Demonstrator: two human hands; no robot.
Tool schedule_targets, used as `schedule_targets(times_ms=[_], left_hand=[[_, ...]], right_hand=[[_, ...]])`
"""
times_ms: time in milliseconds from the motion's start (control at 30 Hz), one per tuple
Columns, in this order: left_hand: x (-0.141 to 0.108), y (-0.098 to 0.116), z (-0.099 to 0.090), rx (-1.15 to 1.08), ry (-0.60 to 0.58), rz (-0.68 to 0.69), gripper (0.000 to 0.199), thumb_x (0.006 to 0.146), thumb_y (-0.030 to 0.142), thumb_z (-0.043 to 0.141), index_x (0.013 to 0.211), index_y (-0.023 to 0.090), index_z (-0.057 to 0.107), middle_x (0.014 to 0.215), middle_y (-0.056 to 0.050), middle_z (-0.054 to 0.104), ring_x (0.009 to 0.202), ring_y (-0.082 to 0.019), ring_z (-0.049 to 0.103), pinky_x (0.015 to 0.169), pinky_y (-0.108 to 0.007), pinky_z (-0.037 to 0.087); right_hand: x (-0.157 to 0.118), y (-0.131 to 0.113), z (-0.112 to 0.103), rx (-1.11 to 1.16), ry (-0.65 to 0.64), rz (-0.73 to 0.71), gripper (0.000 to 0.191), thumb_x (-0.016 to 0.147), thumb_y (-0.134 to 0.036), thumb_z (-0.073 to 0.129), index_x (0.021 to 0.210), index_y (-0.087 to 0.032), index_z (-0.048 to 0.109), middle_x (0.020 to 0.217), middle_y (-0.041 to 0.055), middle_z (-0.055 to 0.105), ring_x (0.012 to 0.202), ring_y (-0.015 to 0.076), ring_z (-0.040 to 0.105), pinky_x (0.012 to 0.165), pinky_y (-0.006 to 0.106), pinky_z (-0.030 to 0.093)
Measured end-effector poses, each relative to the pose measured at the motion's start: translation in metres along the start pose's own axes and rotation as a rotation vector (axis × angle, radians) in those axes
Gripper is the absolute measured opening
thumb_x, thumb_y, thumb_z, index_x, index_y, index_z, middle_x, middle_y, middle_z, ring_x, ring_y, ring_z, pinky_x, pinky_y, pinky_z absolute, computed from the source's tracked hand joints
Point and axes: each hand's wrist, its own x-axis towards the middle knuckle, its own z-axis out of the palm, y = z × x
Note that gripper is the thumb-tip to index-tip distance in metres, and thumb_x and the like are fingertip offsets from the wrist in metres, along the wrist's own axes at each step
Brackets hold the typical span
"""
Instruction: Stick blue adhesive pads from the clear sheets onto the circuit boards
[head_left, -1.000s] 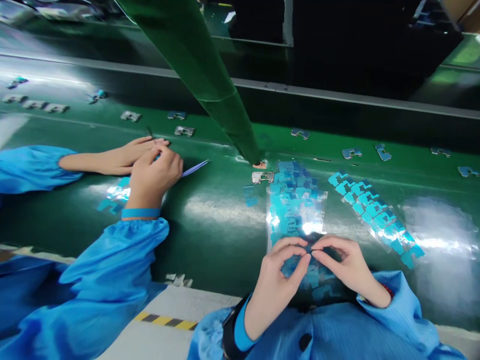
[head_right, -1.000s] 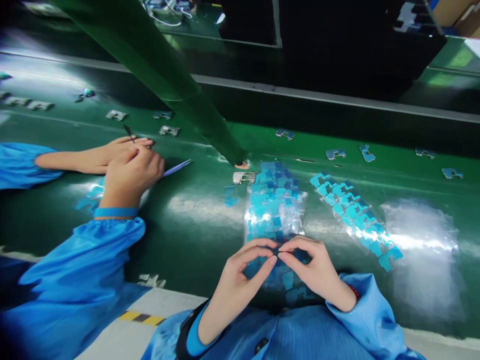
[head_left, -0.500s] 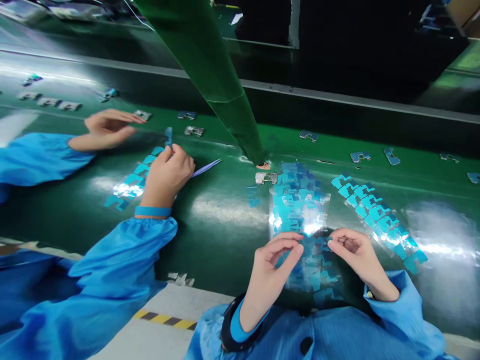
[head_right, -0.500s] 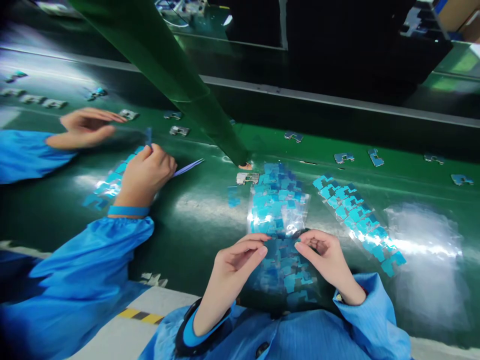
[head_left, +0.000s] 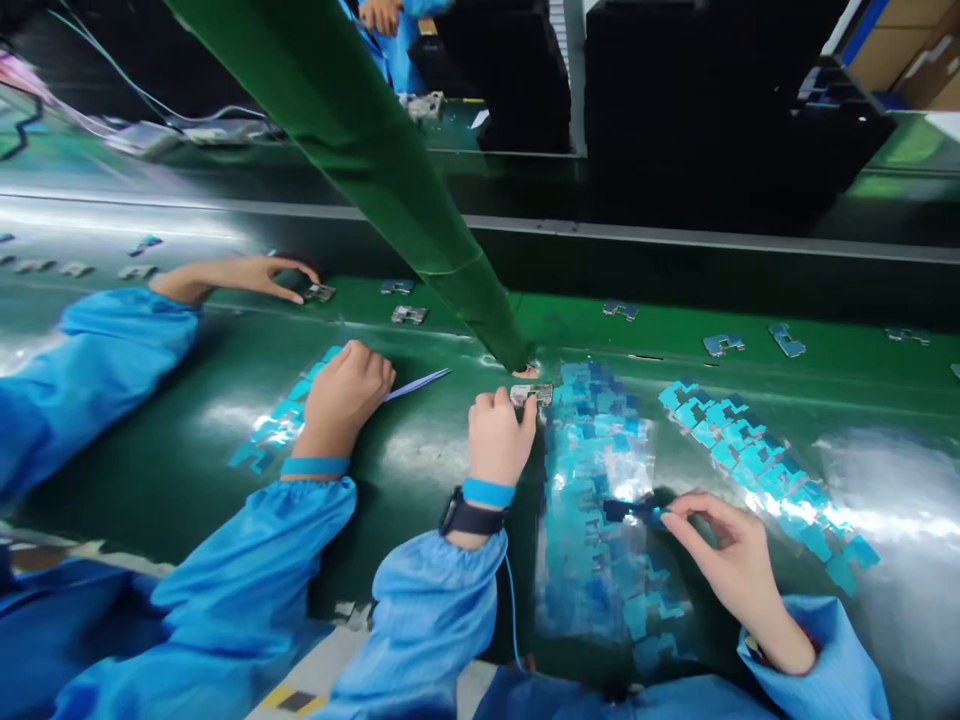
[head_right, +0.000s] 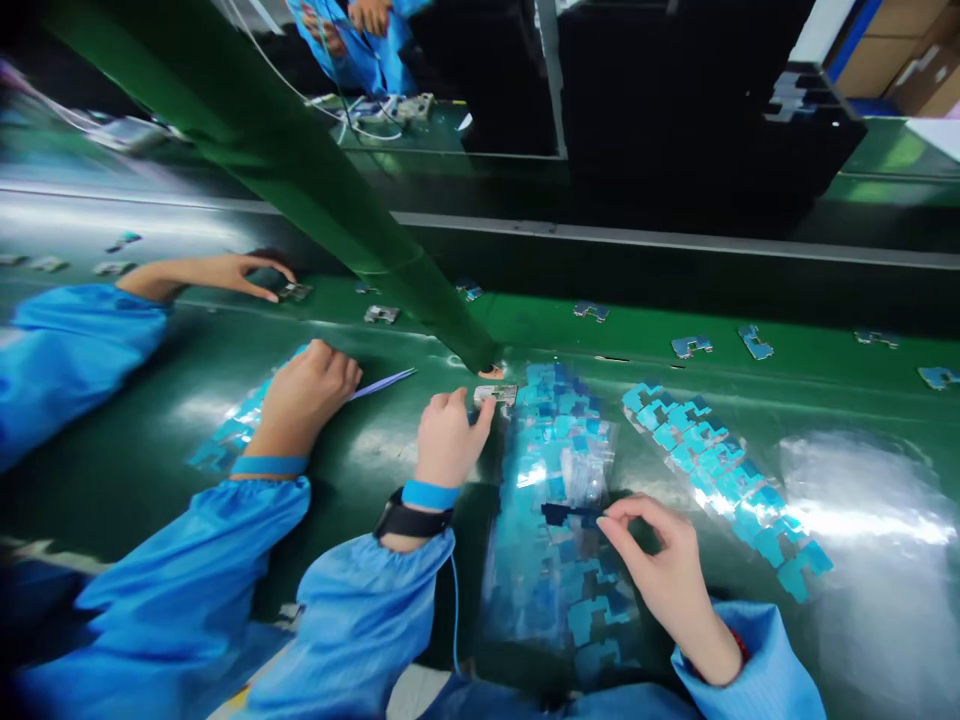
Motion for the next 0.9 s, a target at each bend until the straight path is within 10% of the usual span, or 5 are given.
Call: schedule_targets(times_ms=[267, 567, 900], left_hand=[[0.034, -0.008, 0.021, 0.160, -0.040, 0.031, 0.036, 0.092, 0.035, 0.062, 0.124, 0.018, 0.059, 0.128, -0.010, 0.060, 0.110, -0.026, 0.062, 0.091, -0.048, 0.053], [0.050, -0.016, 0.010, -0.177, -0.139, -0.026, 0.034, 0.093, 0.033, 0.061, 0.122, 0.017, 0.059, 0.121, -0.009, 0.063, 0.100, -0.023, 0.065, 0.084, -0.044, 0.056], [-0.037, -0.013, -0.054, -0.745, -0.077, -0.151, 0.042, 0.068, 0.042, 0.082, 0.094, 0.017, 0.061, 0.074, -0.003, 0.074, 0.072, -0.020, 0.073, 0.059, -0.026, 0.056]], right_hand=[[0.001, 0.003, 0.001, 0.002, -0.010, -0.046, 0.016, 0.087, -0.028, 0.066, 0.073, -0.020, 0.067, 0.071, 0.0025, 0.071, 0.065, 0.0157, 0.069, 0.059, 0.021, 0.056], [0.002, 0.007, -0.003, -0.131, 0.038, -0.321, 0.009, 0.088, -0.014, 0.063, 0.089, -0.023, 0.066, 0.082, 0.0013, 0.072, 0.072, 0.0152, 0.070, 0.071, 0.023, 0.057], [0.007, 0.007, -0.018, -0.317, 0.133, -0.542, 0.023, 0.083, -0.002, 0.062, 0.095, -0.021, 0.065, 0.090, 0.0070, 0.069, 0.083, 0.0204, 0.067, 0.081, 0.039, 0.055]])
